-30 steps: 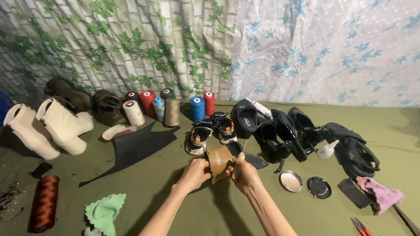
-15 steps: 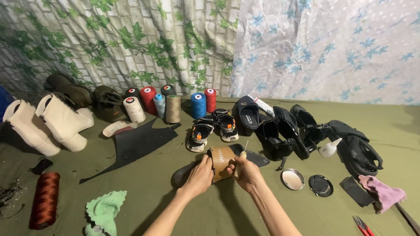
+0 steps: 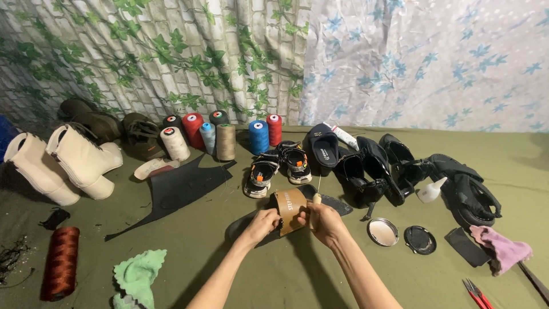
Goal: The person uses a pointed awl to repeatedly puncture the upper part of a brown slide sandal. They hold the sandal with one hand and guide the tool with the other, working on the strap area while surrounded by other footwear and repair supplies.
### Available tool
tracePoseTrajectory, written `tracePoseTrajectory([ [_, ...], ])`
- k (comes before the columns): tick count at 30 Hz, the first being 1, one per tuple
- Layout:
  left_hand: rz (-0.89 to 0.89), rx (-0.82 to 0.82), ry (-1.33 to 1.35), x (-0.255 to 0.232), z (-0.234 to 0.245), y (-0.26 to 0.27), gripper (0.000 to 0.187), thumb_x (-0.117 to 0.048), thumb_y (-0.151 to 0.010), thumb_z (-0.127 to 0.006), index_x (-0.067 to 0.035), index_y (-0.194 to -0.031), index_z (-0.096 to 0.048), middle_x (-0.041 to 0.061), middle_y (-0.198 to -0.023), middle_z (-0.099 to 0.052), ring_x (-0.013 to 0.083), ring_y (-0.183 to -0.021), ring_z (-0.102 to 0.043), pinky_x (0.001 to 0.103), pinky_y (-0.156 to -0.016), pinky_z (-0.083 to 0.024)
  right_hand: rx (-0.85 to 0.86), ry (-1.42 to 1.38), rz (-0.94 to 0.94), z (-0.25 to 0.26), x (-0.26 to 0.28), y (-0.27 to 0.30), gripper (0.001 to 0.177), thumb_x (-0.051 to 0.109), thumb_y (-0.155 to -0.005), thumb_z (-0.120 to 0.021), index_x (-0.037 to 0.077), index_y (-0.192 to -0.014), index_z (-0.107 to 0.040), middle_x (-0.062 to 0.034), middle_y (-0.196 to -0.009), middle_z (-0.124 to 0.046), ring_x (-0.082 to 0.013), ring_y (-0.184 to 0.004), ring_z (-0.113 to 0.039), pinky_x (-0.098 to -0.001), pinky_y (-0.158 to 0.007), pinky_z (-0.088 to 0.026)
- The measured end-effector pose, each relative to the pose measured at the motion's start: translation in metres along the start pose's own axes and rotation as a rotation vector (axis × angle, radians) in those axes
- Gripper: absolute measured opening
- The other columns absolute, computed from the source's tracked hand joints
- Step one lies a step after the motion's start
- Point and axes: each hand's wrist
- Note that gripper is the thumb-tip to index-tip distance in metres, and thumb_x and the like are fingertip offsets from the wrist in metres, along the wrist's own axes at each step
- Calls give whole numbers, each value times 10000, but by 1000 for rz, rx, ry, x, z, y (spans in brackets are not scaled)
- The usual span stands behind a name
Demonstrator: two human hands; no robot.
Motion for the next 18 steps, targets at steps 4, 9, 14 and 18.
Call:
tracePoseTrajectory([
  [4,-20,62,-91,-77,-16,45,267,-295,-882,-554,-173,-649,-512,-42,-630,-384,112,-603,-351,264,-557,-317,11,21,22,3,-2,-1,247,88,-982,-563,-58,-1181,-553,-129,-856,-593,-225,-765,-703,-271,-561,-517],
  [9,-45,-176,-269,-127,-29,71,404,-407,-776,-833,-23,-733,-715,75,-583,-572,173,-623,-557,288,-589,-447,72,12,18,4,4,-5,295,73,-1004,-529,-70,-1257,-573,-196,-918,-647,-279,-808,-696,-354,-715,-547],
  [14,-113,-251,-252,-27,-17,20,279,-315,-824,-840,-40,-822,-791,92,-673,-703,117,-700,-636,291,-600,-514,40,98,142,-12,15,36,421,78,-992,-556,-111,-1367,-524,-264,-1055,-654,-311,-898,-703,-431,-822,-554],
  [18,-275,-349,-427,-22,-17,9,599,-468,-878,-806,-146,-600,-384,-35,-561,-348,118,-561,-317,391,-526,-269,-65,392,250,-6,31,81,432,258,-977,-568,79,-1368,-607,-165,-1100,-697,-245,-752,-652,-430,-740,-639],
])
Point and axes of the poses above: each hand's wrist, its own y-axis away from the middle knuckle, its own z-axis out of the back of the hand, x = y × z
